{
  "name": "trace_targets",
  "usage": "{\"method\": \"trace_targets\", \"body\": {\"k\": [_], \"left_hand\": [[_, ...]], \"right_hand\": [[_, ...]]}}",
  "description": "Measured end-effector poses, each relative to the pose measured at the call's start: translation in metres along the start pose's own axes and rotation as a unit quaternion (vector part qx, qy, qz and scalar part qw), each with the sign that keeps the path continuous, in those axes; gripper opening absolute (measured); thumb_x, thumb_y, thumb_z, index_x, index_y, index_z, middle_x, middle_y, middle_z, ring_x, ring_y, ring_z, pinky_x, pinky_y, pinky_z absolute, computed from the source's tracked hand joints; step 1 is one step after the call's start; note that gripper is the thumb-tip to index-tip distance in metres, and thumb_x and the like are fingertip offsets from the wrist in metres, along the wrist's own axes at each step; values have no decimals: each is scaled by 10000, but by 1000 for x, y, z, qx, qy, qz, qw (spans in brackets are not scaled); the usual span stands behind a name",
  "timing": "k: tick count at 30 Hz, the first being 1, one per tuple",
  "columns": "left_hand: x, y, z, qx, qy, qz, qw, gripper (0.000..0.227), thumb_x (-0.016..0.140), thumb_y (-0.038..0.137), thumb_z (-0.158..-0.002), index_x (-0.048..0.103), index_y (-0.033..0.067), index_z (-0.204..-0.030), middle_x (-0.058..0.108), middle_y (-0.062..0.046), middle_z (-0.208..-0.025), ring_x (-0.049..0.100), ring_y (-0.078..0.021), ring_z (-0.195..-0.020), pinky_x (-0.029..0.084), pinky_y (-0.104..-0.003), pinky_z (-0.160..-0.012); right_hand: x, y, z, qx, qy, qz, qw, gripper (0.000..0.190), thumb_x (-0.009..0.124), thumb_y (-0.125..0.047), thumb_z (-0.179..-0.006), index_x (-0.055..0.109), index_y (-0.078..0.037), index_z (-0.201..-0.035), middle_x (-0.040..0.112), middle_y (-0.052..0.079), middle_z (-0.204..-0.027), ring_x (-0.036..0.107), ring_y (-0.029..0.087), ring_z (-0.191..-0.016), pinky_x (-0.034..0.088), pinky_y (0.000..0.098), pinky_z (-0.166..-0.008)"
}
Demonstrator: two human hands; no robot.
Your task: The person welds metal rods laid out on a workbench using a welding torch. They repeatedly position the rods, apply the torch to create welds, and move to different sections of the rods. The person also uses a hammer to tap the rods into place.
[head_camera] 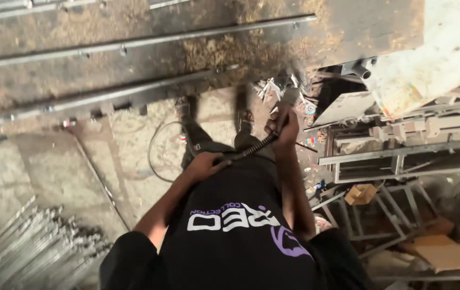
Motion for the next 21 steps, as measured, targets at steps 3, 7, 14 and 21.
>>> {"method": "trace_targets", "body": {"k": [3, 7, 14, 21], "left_hand": [[35, 14, 10, -34, 19, 16, 999, 444, 624, 516, -947, 769, 97, -964, 732, -183, -854, 714, -376, -833, 545, -469, -750], [66, 36, 22, -154, 32, -21, 987, 454, 655, 542, -922, 780, 105, -939, 730, -182, -862, 708, -387, -832, 534, -481, -724], [91, 46, 19, -167, 82, 53, 981, 509, 605, 552, -963, 746, 64, -939, 713, -185, -802, 705, -304, -753, 527, -426, -697], [93, 53, 2, -240, 72, 81, 965, 529, 591, 540, -967, 737, 34, -927, 699, -188, -762, 654, -288, -711, 509, -419, -707]], "right_hand": [[12, -10, 2, 93, -67, 14, 993, 417, 420, -468, -1098, 625, -104, -1105, 589, 28, -796, 470, 132, -562, 380, 302, -498], [-10, 5, -14, 228, -137, -23, 964, 450, 417, -477, -1149, 620, -75, -1137, 569, 19, -803, 459, 117, -591, 376, 292, -534], [-52, 52, -68, 371, -118, 42, 920, 546, 427, -611, -1011, 579, -102, -1136, 525, 7, -721, 421, 133, -477, 355, 323, -441], [-28, 44, -84, 401, -173, 21, 899, 529, 476, -585, -1029, 552, -105, -1239, 515, -2, -731, 424, 115, -496, 337, 298, -429]]}}
Point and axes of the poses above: each hand's wrist, its own z-axis away from the middle knuckle, its own x-axis out of the palm, y = z × x, the point moved 5 cm from there along -z, towards the middle knuckle
